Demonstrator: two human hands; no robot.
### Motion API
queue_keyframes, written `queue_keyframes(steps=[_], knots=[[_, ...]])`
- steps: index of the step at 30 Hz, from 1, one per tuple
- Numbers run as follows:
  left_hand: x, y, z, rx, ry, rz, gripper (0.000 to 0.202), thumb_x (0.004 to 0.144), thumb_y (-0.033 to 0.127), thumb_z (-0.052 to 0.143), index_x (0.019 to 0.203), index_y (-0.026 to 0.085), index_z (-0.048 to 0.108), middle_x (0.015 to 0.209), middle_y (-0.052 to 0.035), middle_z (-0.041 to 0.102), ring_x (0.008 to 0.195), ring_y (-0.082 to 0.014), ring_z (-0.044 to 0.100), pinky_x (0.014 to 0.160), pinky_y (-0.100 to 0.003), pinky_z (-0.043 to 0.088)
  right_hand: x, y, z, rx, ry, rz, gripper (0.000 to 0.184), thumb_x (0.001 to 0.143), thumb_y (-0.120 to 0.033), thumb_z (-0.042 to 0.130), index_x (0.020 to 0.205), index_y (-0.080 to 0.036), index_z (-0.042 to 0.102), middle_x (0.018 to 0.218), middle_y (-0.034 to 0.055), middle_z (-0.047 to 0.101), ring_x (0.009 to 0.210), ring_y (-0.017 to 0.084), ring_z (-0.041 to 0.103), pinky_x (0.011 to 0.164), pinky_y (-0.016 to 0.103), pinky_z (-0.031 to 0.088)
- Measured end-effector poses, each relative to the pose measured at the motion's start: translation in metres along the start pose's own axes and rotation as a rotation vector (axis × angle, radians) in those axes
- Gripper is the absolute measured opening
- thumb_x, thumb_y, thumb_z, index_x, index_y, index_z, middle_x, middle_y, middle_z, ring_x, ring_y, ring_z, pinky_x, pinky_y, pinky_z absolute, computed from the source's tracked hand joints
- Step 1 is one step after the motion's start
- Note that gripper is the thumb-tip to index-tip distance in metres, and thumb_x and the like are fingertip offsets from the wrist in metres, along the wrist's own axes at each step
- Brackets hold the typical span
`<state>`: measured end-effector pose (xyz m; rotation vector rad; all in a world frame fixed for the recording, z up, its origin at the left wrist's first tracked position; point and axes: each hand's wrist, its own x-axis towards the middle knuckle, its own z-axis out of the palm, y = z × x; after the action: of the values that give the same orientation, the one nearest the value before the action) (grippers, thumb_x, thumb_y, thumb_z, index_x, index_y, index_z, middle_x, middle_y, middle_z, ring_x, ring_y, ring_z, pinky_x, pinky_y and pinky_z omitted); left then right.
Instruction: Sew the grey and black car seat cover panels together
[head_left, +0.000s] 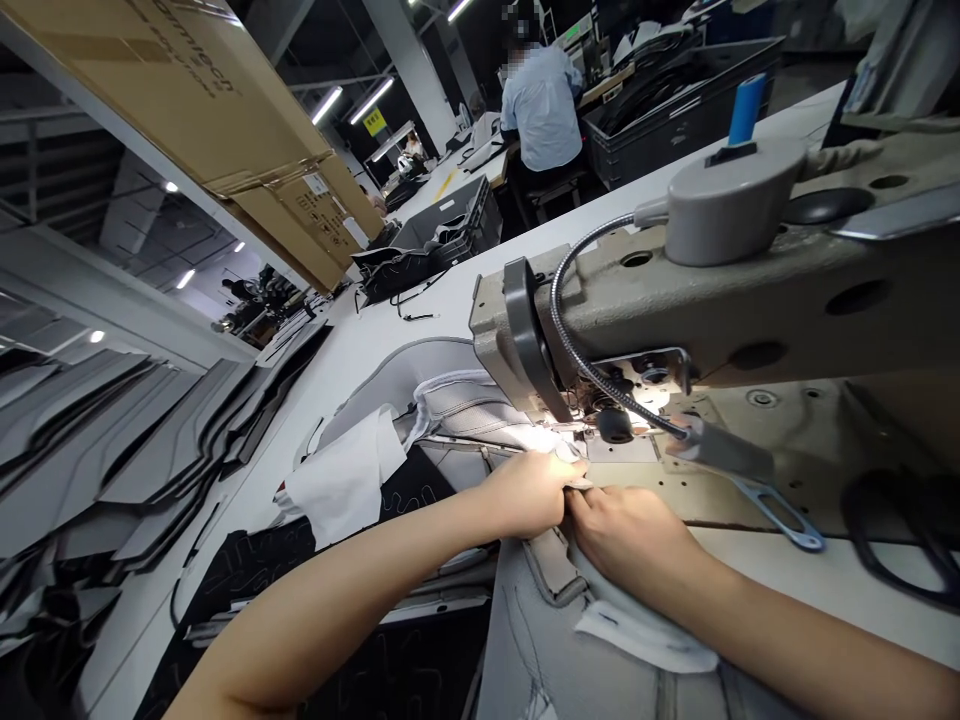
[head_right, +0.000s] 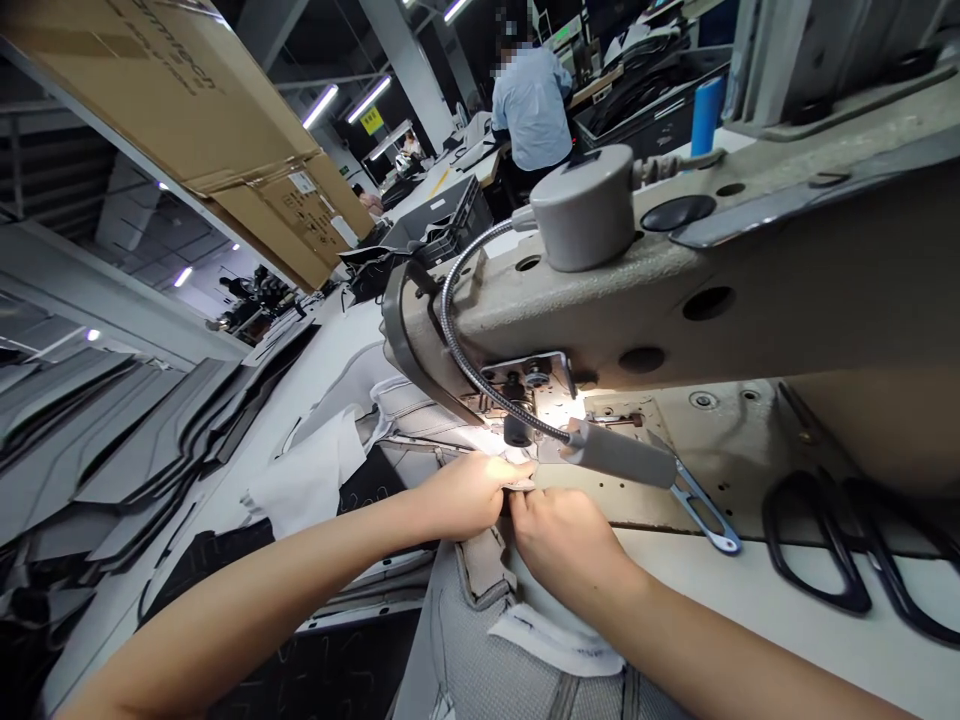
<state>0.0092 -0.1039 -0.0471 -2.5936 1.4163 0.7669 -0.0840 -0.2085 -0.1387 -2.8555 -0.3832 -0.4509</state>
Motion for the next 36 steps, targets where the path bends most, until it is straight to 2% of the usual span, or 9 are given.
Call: queue_keyframes(steps=[3,9,15,25,36], knots=[[0.006,-0.001,-0.002,0.003,0.001,-0.032,0.05,0.074,0.006,0.044,0.121,0.017,0.056,0.115,-0.0106,0.063,0.104,-0.026,0.059,0.086,-0.035,0.049,0.007,0.001,-0.001,-0.004,-0.021,0.04,0.01,0.075,-0.007,0.052,0.075,-0.014,0.059,0.056,0.0063,0.059,0.047,0.017,0.054,0.044,0.03,0.017],[0.014,-0.006,0.0,0.069,0.038,0.022,0.042,0.077,0.007,0.044,0.116,0.015,0.057,0.116,-0.0117,0.061,0.111,-0.025,0.054,0.092,-0.036,0.047,0.012,0.002,-0.003,-0.021,-0.049,0.11,0.009,0.079,-0.01,0.05,0.076,-0.013,0.058,0.052,0.006,0.059,0.044,0.019,0.056,0.042,0.03,0.012],[0.012,-0.001,-0.002,0.067,0.031,-0.013,0.04,0.079,0.008,0.043,0.116,0.014,0.057,0.113,-0.011,0.063,0.106,-0.025,0.058,0.088,-0.035,0.049,0.011,0.001,-0.005,-0.022,-0.086,0.121,0.01,0.08,-0.011,0.051,0.074,-0.013,0.059,0.055,0.0072,0.061,0.046,0.019,0.058,0.042,0.029,0.011],[0.013,-0.006,0.005,-0.009,0.112,-0.01,0.038,0.08,0.01,0.044,0.115,0.016,0.059,0.119,-0.0106,0.06,0.113,-0.0243,0.054,0.095,-0.036,0.046,0.013,-0.002,-0.01,-0.037,-0.113,0.155,0.014,0.084,-0.013,0.048,0.08,-0.013,0.061,0.055,0.0086,0.062,0.046,0.022,0.059,0.042,0.031,0.01],[0.005,-0.006,0.009,-0.095,0.141,-0.055,0.043,0.074,0.006,0.046,0.111,0.018,0.062,0.115,-0.0092,0.063,0.106,-0.0245,0.059,0.093,-0.035,0.047,0.009,-0.002,-0.005,-0.005,-0.117,0.169,0.018,0.087,-0.016,0.044,0.085,-0.014,0.062,0.061,0.0073,0.064,0.051,0.02,0.06,0.044,0.032,0.011]])
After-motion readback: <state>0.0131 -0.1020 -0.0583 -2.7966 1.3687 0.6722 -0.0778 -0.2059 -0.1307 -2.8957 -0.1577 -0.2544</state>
